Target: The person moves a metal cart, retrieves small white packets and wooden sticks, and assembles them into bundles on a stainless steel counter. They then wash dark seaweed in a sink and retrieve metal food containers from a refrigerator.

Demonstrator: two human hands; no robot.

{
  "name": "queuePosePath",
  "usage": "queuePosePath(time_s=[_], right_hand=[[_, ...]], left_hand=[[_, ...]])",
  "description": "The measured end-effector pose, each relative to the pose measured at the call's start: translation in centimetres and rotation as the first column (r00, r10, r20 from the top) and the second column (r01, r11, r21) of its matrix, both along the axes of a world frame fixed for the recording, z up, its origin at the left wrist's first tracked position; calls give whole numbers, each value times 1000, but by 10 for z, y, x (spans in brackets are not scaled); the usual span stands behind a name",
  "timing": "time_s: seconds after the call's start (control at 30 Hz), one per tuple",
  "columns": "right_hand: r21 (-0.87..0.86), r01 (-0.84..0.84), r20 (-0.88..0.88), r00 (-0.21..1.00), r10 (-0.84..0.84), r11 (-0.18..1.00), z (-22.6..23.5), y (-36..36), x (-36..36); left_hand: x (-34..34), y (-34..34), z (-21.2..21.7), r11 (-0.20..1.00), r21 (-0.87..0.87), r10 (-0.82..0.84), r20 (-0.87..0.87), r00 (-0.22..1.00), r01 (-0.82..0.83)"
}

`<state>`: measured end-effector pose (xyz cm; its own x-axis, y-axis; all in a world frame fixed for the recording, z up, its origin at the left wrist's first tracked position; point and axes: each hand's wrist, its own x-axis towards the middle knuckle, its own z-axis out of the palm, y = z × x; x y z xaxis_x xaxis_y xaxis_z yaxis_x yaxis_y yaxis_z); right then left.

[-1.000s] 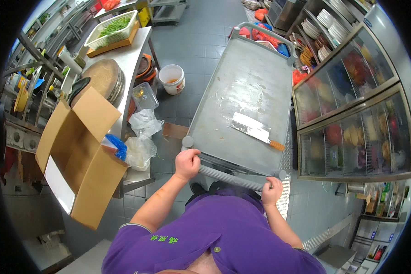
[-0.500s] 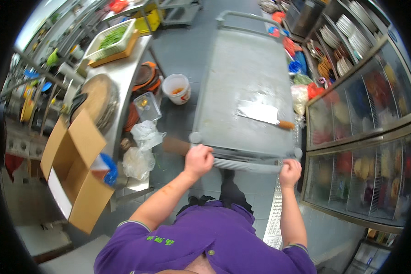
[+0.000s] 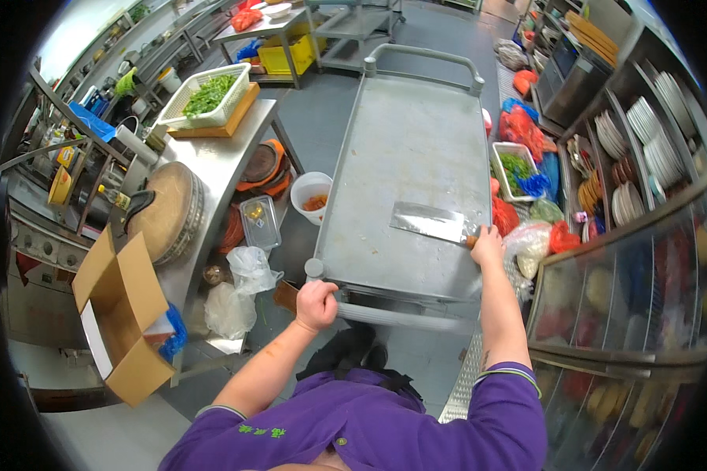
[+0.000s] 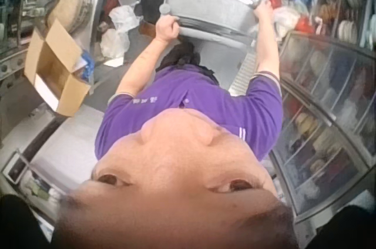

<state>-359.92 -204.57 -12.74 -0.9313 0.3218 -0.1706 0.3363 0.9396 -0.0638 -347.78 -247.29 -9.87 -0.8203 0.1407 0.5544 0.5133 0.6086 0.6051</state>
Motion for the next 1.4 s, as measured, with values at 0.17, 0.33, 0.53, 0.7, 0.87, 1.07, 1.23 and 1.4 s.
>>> queuePosePath(time_s=[0.17,0.33,0.53,0.7,0.87,1.07,1.23,1.4], right_hand=[[121,-6,-14,1000,8,993,-24,8,-90],[106,-12,-116,993,25,994,25,-8,-172],[-342,-44,-424,899,-112,939,111,-18,-237],[-495,-149,-541,824,-169,856,138,-10,-271],[-584,-170,-535,816,-219,794,123,18,-304],[-610,-186,-407,908,-103,770,113,4,-366],[-820,-350,-393,920,0,452,97,-74,-428],[-930,-354,-333,925,184,97,107,-188,-434]], left_hand=[[-78,2,-3,994,34,100,-21,995,-100],[-187,3,-12,992,56,116,-26,993,-114],[-336,10,-13,968,39,248,-40,968,-247],[-465,0,-18,939,78,335,27,942,-336],[-548,-16,-23,936,74,343,30,939,-345],[-625,-22,-18,905,79,417,35,908,-418],[-680,-39,-20,832,2,550,127,826,-554],[-643,-76,-50,446,166,850,230,474,-880]])
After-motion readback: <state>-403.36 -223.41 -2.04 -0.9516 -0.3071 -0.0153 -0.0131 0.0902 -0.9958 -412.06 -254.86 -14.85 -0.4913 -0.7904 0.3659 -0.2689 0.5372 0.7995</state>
